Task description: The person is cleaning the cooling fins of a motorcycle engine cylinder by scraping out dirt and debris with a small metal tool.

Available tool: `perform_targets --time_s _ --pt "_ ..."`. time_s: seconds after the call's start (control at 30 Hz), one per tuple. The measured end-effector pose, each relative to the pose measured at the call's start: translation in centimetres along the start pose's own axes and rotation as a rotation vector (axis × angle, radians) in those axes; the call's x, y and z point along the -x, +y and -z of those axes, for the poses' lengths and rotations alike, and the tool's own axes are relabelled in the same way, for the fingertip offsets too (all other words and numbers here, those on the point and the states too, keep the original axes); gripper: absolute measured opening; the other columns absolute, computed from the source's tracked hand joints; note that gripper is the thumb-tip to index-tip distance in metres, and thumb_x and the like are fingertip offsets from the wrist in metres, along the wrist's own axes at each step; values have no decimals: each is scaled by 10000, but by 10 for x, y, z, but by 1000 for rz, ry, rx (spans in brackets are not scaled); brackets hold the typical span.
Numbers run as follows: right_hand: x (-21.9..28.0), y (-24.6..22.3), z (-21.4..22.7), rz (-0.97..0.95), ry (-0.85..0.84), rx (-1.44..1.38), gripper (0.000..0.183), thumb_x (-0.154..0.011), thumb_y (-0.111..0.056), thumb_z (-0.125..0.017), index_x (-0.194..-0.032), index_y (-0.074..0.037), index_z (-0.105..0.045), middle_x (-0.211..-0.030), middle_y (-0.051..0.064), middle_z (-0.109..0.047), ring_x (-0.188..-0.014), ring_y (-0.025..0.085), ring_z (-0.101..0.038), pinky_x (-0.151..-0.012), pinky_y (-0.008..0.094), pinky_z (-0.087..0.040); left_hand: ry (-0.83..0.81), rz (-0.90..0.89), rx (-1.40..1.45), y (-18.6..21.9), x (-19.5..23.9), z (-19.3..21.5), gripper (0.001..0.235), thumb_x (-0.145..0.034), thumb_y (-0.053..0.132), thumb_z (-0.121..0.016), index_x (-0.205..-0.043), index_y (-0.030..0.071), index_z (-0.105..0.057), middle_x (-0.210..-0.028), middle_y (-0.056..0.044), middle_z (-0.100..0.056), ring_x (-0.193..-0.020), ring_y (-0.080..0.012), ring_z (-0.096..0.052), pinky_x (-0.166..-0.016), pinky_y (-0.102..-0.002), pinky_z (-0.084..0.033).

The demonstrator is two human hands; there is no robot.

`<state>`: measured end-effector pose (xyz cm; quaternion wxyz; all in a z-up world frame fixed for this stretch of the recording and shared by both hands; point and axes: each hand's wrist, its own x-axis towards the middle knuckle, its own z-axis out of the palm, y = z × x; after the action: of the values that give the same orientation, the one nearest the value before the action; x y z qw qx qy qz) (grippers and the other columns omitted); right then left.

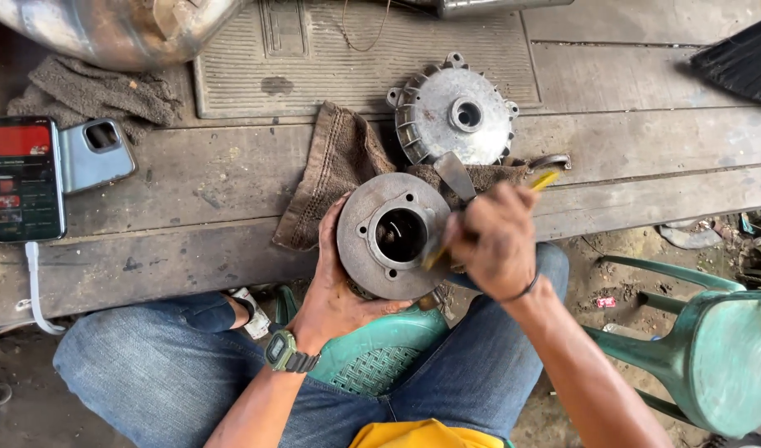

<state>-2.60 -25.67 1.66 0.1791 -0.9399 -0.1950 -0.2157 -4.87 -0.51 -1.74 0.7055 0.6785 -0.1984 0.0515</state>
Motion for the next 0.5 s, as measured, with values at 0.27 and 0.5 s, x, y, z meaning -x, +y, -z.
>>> perform_targets --time_s 0.27,0.5 --pt "-7 15 -11 92 32 -123 359 -955 -156 -663 -659 -141 -462 -601 29 -497 -720 264 -562 -874 403 -399 -60 -11 -32 -4 -8 7 1334 -637 430 -978 -1564 -32 -137 -1553 -338 -248 -1485 -580 -229 -1203 -717 -188" --pt "-8 33 -23 171 -45 -54 275 -842 -168 -733 -664 -122 -527 -688 69 -521 -734 322 -575 -835 467 -443 -77 43 1 3 -2 9 1318 -660 430 -964 -1565 -26 -122 -1554 -321 -233 -1477 -576 -240 -1191 -736 -202"
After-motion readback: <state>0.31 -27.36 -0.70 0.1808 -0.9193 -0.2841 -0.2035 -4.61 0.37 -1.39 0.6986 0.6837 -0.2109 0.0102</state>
